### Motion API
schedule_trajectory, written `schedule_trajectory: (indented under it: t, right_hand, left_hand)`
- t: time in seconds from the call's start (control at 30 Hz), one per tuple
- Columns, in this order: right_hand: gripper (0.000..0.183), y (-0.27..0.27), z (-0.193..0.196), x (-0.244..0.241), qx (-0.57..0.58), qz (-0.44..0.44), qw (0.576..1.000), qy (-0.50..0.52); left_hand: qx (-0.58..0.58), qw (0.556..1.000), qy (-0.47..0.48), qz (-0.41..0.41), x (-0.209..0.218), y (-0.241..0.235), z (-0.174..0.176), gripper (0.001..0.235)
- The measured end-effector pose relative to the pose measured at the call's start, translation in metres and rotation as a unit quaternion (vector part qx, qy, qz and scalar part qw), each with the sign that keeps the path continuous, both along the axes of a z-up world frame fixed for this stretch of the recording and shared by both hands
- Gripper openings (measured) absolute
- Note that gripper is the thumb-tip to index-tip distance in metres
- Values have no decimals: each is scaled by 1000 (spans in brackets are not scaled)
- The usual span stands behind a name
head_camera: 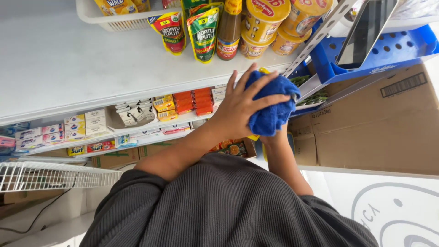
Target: The person wipes a shelf with a blue cloth and then places various packaged food items, including sachets and pouches, onto the shelf. They handle the items one by one, arranging them in rows.
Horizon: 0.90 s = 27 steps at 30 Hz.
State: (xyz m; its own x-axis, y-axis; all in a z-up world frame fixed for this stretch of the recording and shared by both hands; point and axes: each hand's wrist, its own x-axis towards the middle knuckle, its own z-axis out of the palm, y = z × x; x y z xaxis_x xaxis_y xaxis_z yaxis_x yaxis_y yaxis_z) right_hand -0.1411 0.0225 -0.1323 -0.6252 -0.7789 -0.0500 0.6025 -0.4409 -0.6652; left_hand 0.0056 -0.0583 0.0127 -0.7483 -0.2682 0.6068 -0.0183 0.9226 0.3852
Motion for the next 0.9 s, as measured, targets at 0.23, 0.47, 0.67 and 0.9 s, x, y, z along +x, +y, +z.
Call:
schedule_trajectory:
  t: [0.23, 0.47, 0.67, 0.9]
  right_hand:
    - [36, 15, 35, 16, 50, 38, 998, 30]
    - [53, 24, 82, 30, 71, 81, 994, 3]
    - [65, 29, 84, 21, 43, 68, 996, 45]
    - [77, 43, 120, 45, 161, 44, 977, 133]
  left_hand:
    - [126, 986, 106, 13, 0, -32, -5, 57]
    - [287, 916, 281, 2, 13, -38, -22, 19]
    - [181, 941, 277, 68, 27, 1, 1, 37]
    - [263, 961, 53, 66, 18, 47, -14, 103]
